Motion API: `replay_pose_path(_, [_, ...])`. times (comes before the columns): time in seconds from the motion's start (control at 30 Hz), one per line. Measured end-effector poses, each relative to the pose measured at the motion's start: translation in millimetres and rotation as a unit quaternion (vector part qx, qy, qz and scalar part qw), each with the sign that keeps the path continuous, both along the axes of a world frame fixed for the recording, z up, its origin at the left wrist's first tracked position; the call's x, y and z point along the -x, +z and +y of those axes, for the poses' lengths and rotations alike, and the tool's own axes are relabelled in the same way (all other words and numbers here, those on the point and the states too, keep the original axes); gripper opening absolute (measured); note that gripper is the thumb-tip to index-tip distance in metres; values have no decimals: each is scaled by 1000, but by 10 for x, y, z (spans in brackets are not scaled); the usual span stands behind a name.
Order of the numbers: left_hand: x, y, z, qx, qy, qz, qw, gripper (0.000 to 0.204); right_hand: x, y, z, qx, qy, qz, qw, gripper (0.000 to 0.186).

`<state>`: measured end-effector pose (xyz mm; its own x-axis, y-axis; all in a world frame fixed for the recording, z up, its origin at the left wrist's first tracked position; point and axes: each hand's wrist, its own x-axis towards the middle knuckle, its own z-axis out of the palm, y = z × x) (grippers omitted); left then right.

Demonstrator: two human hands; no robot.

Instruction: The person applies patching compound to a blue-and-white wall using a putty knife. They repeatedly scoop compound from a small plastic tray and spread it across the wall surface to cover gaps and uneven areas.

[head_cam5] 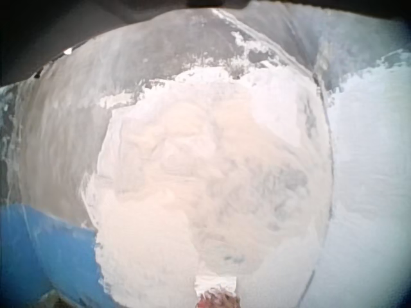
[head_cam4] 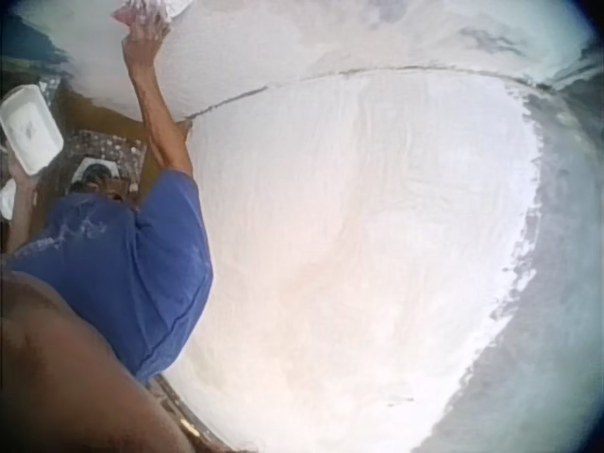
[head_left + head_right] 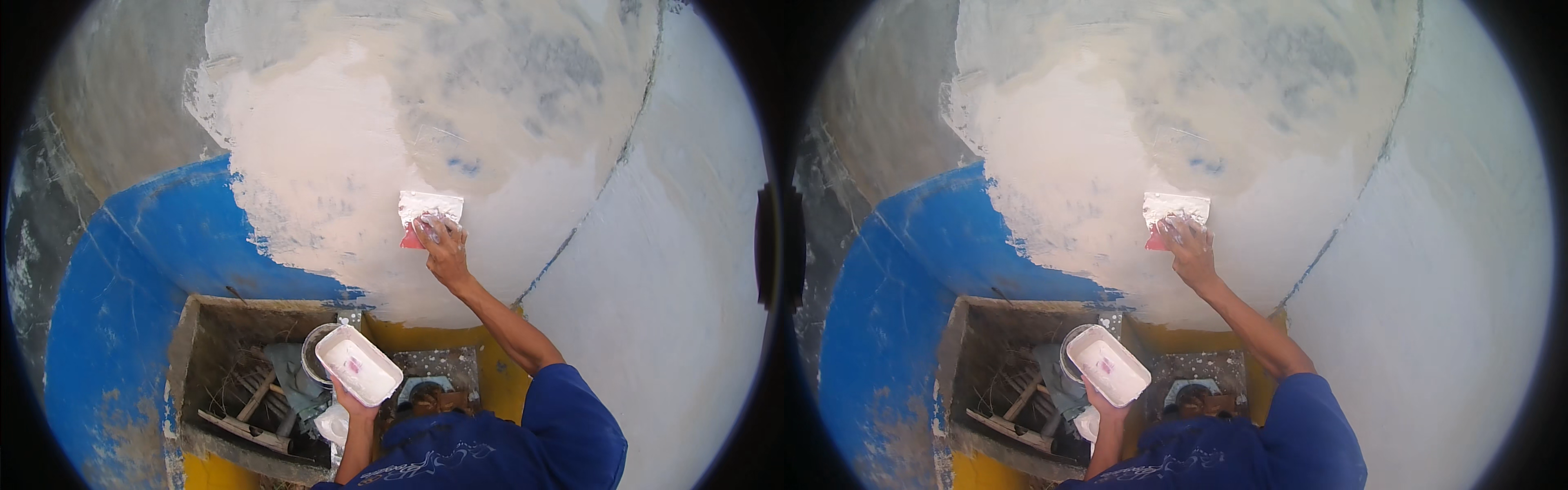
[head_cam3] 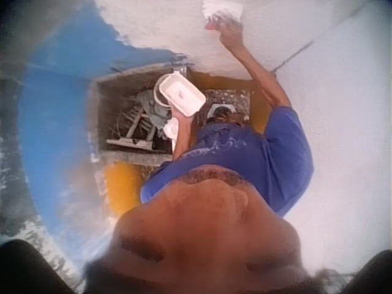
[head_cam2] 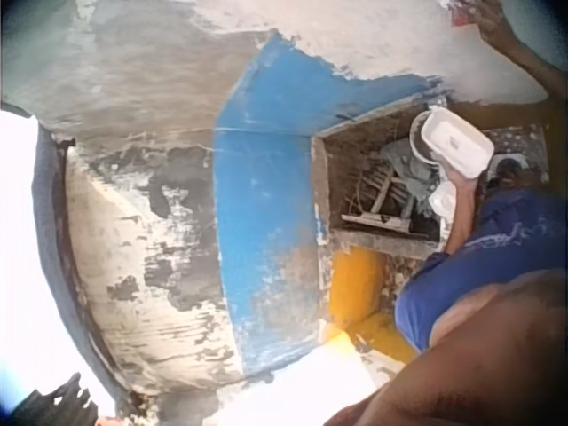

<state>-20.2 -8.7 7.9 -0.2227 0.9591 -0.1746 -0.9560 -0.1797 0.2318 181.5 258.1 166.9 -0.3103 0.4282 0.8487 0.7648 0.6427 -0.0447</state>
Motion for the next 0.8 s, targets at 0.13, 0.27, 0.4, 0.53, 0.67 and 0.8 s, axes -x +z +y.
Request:
replay_pose_path(0.13, [6,31,-12,-14,14,2,1000,71,-266,316,-294,-7,93,13,996,61])
replay_pose_path(0.27, [-28,24,-35,-13,8,-18,1000,72,-555,1346,-235,-134,30,59,989,64])
replay_pose_path(0.4, [-114,54,-30,-2,0,-20,1000,73,-648,2071,-63,-206,-26,43,977,64])
replay_pose_path(0.53, [-176,100,30,-29,-5,-5,1000,72,-404,2249,-18,-226,-42,-9,973,66])
replay_pose_path(0.67, [-202,106,18,-30,17,2,999,72,-119,1744,4,-162,-24,-77,983,64])
replay_pose_path(0.8, [-248,82,13,-32,18,0,999,72,-16,1230,-139,-81,27,-112,990,65])
